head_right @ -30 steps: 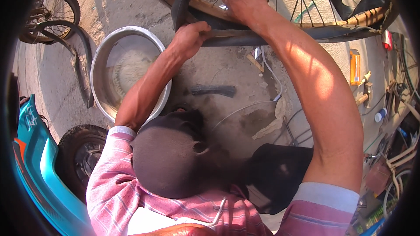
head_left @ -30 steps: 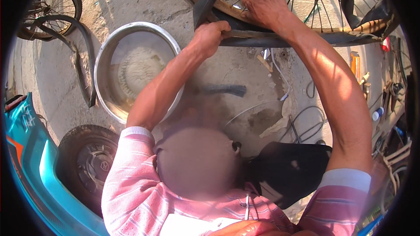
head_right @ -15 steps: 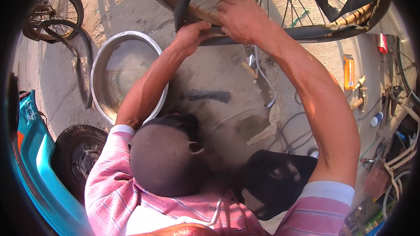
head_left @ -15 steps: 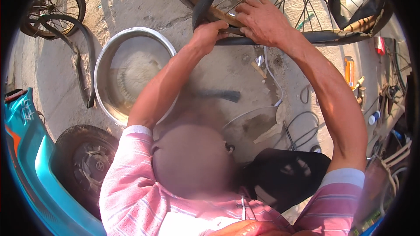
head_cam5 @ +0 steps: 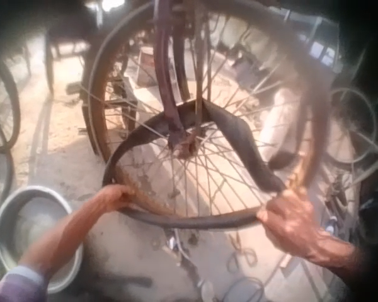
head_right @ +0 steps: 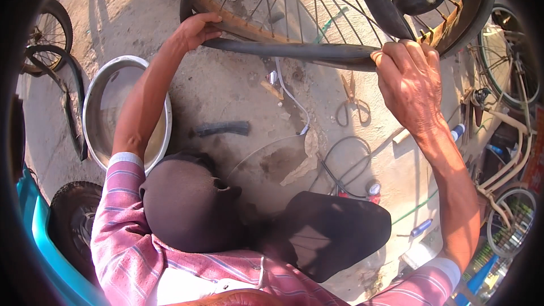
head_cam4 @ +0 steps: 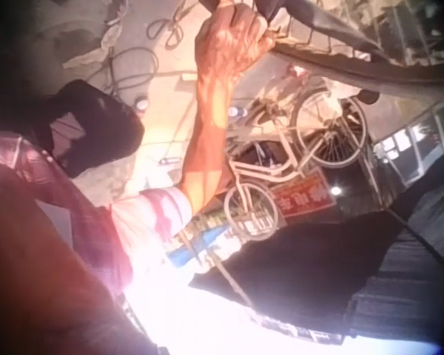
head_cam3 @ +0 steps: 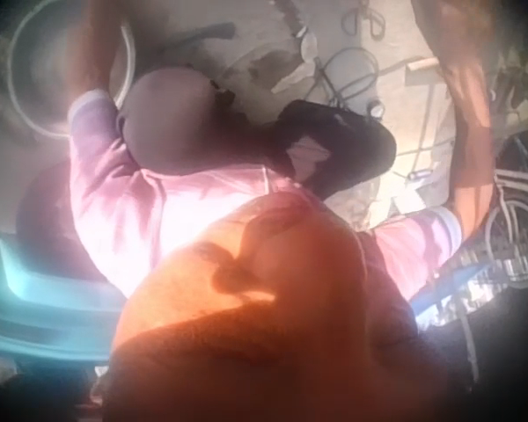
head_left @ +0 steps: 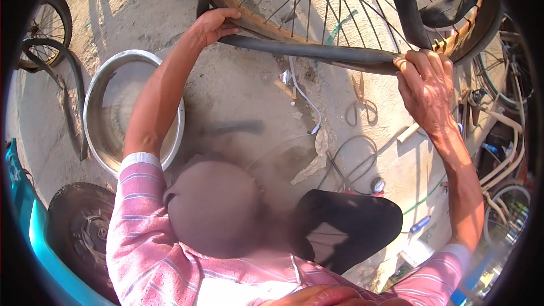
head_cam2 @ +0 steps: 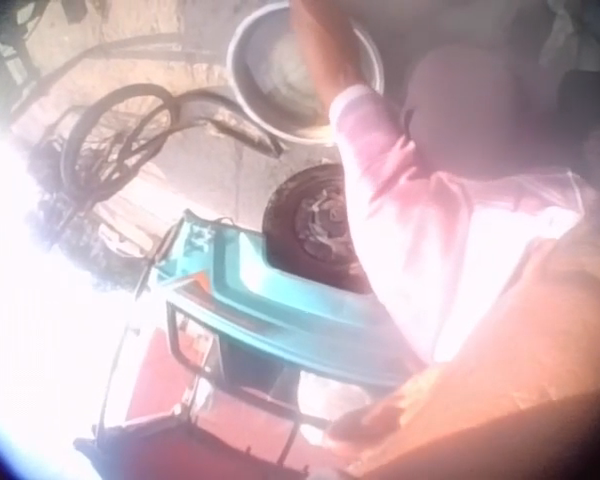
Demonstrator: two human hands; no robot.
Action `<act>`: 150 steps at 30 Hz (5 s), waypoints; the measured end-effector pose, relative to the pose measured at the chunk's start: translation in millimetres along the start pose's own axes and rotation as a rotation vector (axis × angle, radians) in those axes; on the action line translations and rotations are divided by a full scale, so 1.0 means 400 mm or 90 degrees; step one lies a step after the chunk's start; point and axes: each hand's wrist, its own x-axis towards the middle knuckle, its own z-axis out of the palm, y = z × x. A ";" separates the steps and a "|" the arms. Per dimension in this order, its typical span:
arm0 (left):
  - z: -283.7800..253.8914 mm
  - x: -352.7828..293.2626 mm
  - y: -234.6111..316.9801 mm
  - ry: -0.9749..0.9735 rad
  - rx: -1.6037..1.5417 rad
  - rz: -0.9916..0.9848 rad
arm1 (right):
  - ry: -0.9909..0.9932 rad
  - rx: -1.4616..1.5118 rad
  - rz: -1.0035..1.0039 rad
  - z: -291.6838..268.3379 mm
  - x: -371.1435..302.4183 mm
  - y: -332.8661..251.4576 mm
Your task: The person removes an inner tube from a bicycle wheel, examines the tube, and begins tucking the inner tube back into the tire rim by hand.
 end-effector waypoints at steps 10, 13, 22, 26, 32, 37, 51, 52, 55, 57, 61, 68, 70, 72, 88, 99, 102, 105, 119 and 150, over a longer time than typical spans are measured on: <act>0.035 -0.011 0.009 0.094 0.122 0.063 | -0.120 -0.108 -0.107 -0.023 -0.023 -0.003; 0.044 -0.073 -0.032 0.188 0.235 0.180 | -0.125 -0.088 -0.112 -0.022 -0.013 -0.003; 0.419 -0.448 -0.198 -0.338 0.190 0.217 | -0.212 -0.067 -0.088 -0.051 0.014 -0.034; 0.532 -0.407 -0.271 -0.366 0.129 0.311 | -0.219 -0.050 -0.093 -0.068 0.024 -0.065; 0.503 -0.338 -0.183 -0.180 0.141 0.542 | -0.252 -0.063 -0.089 -0.087 0.022 -0.102; 0.481 -0.317 -0.202 -0.177 0.352 0.694 | -0.197 -0.134 -0.129 -0.098 0.006 -0.135; 0.468 -0.311 -0.180 -0.385 0.486 0.618 | -0.237 -0.068 -0.162 -0.092 0.027 -0.101; 0.464 -0.317 -0.172 -0.385 0.485 0.617 | -0.241 -0.052 -0.161 -0.092 0.029 -0.099; 0.463 -0.334 -0.147 -0.434 0.557 0.611 | -0.213 -0.023 -0.170 -0.087 0.028 -0.102; 0.463 -0.340 -0.138 -0.443 0.657 0.633 | -0.177 -0.008 -0.181 -0.086 0.034 -0.110; 0.479 -0.356 -0.174 -0.338 0.719 0.705 | -0.224 -0.021 -0.109 -0.076 0.042 -0.118; 0.453 -0.319 -0.202 -0.288 0.532 0.689 | -0.267 -0.073 -0.084 -0.058 0.041 -0.106; 0.458 -0.308 -0.199 -0.283 0.477 0.677 | -0.311 -0.087 -0.072 -0.079 0.037 -0.105; 0.446 -0.295 -0.188 -0.233 0.516 0.659 | -0.295 -0.080 -0.076 -0.075 0.027 -0.093; 0.467 -0.270 -0.172 -0.299 0.758 0.671 | -0.236 -0.079 -0.063 -0.023 0.033 -0.139; 0.463 -0.329 -0.209 -0.326 0.352 0.619 | -0.218 -0.014 -0.023 0.106 0.026 -0.209; 0.415 -0.308 -0.205 -0.160 0.568 0.703 | -0.244 -0.004 -0.021 0.079 0.033 -0.192; 0.404 -0.297 -0.204 -0.153 0.583 0.776 | -0.252 0.005 -0.022 0.060 0.033 -0.167; 0.505 -0.315 -0.131 -0.355 0.788 0.708 | -0.311 -0.003 0.038 0.066 0.046 -0.201; 0.221 -0.253 0.548 0.350 0.792 0.984 | -0.128 0.134 0.095 0.071 -0.007 -0.222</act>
